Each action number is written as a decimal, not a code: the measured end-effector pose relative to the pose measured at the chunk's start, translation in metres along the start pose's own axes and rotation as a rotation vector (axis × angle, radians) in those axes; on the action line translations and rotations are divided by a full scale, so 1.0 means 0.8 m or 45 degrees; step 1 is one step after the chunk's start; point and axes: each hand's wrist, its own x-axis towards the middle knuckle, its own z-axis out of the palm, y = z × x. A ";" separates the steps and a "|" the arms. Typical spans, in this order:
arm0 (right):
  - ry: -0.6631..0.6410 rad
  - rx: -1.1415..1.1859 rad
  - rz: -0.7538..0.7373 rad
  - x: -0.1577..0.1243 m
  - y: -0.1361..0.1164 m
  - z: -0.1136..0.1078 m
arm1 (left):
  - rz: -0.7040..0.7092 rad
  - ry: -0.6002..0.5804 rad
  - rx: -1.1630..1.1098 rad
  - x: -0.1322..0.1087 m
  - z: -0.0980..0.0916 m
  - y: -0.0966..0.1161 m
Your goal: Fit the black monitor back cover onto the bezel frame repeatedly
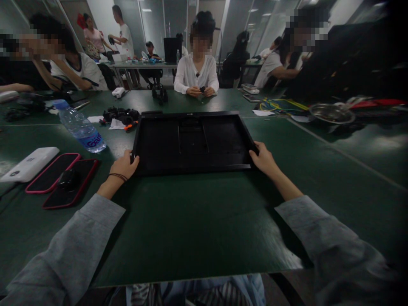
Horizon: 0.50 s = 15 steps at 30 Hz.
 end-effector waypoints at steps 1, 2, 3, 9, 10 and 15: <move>-0.001 -0.002 -0.002 0.000 0.000 0.000 | -0.002 0.000 0.002 0.000 0.000 0.000; -0.002 -0.002 -0.007 0.000 0.000 0.000 | -0.002 0.000 0.004 0.001 0.000 0.000; -0.003 -0.002 -0.011 0.000 0.001 0.000 | -0.003 0.000 0.006 0.001 0.001 -0.001; -0.012 -0.030 -0.004 0.001 0.001 0.002 | 0.019 -0.002 0.028 0.004 0.003 -0.004; -0.014 -0.030 -0.003 0.001 0.001 0.002 | 0.022 -0.003 0.029 0.005 0.004 -0.004; -0.012 -0.007 -0.009 0.001 0.001 0.001 | 0.019 0.006 0.032 0.004 0.003 -0.003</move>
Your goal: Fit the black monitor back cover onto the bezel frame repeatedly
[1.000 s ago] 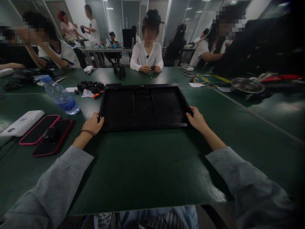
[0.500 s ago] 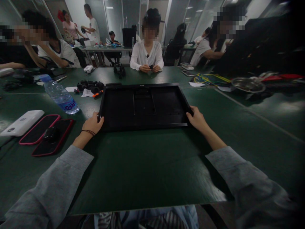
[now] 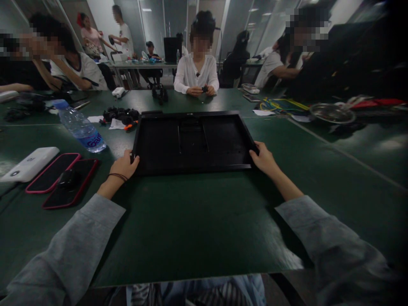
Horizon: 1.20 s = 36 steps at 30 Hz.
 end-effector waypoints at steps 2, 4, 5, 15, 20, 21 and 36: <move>-0.001 -0.004 -0.005 -0.001 -0.001 -0.001 | -0.001 0.000 0.003 0.000 0.000 0.000; -0.001 -0.005 -0.001 -0.001 -0.002 -0.001 | 0.001 -0.005 0.005 0.000 -0.001 0.001; 0.000 -0.003 0.002 -0.002 -0.003 -0.001 | 0.001 -0.007 0.005 -0.001 -0.001 0.001; 0.016 -0.009 0.008 0.000 0.002 0.001 | -0.006 -0.013 -0.008 -0.003 -0.003 0.003; -0.003 -0.003 0.001 0.000 -0.001 0.000 | -0.011 -0.010 0.006 -0.004 -0.005 0.004; -0.002 0.002 -0.001 0.000 -0.001 0.000 | -0.013 -0.009 0.010 -0.004 -0.005 0.005; 0.008 -0.009 -0.018 -0.001 0.000 0.000 | -0.020 -0.003 -0.009 -0.003 -0.002 0.002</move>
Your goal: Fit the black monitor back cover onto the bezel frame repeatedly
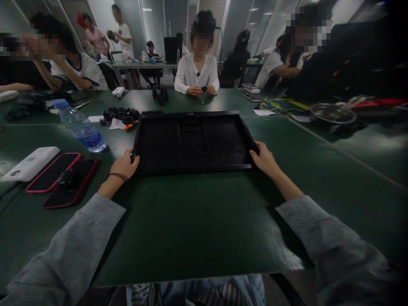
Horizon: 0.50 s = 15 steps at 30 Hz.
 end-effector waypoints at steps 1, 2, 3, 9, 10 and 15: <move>0.001 0.007 -0.001 0.000 0.000 0.000 | 0.000 -0.001 -0.003 0.000 0.001 -0.001; 0.001 0.012 0.001 0.000 -0.001 0.000 | -0.001 -0.002 -0.008 0.001 0.001 -0.001; 0.000 0.013 0.007 0.000 -0.001 0.000 | -0.001 -0.003 -0.013 0.001 0.001 -0.001; -0.022 0.003 0.026 0.000 -0.002 -0.002 | 0.000 -0.004 -0.019 0.000 0.000 -0.001; -0.021 0.002 0.023 0.000 -0.002 -0.002 | 0.001 -0.006 -0.021 0.000 0.000 0.000; -0.008 0.001 0.008 0.001 0.000 0.000 | 0.007 0.003 -0.013 -0.003 -0.002 0.003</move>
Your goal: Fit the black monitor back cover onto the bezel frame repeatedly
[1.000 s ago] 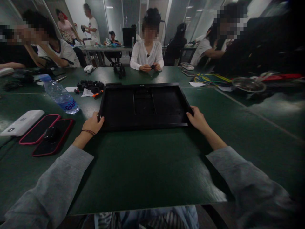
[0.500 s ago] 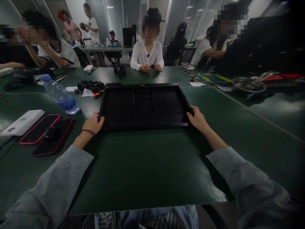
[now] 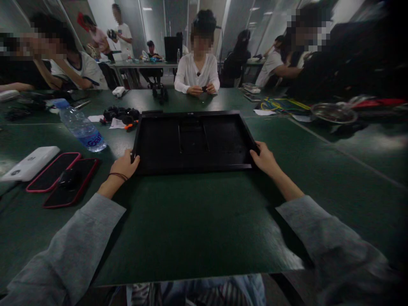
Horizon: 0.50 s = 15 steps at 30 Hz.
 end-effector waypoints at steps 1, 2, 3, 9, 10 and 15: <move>0.001 -0.004 -0.001 0.000 0.000 0.000 | 0.002 0.006 0.007 0.000 0.000 0.000; 0.000 -0.010 0.001 0.000 -0.001 0.000 | 0.004 0.009 0.013 0.000 0.001 0.000; 0.000 -0.014 0.006 0.000 -0.001 0.000 | 0.006 0.010 0.019 0.001 0.001 -0.001; -0.005 -0.008 0.004 -0.001 -0.004 -0.002 | 0.006 0.004 0.038 0.002 0.001 -0.002; -0.009 -0.008 0.005 -0.001 -0.004 -0.002 | 0.008 0.003 0.037 0.002 0.001 -0.002; -0.008 0.002 0.010 -0.001 -0.003 -0.002 | 0.008 0.007 0.032 0.002 0.001 -0.003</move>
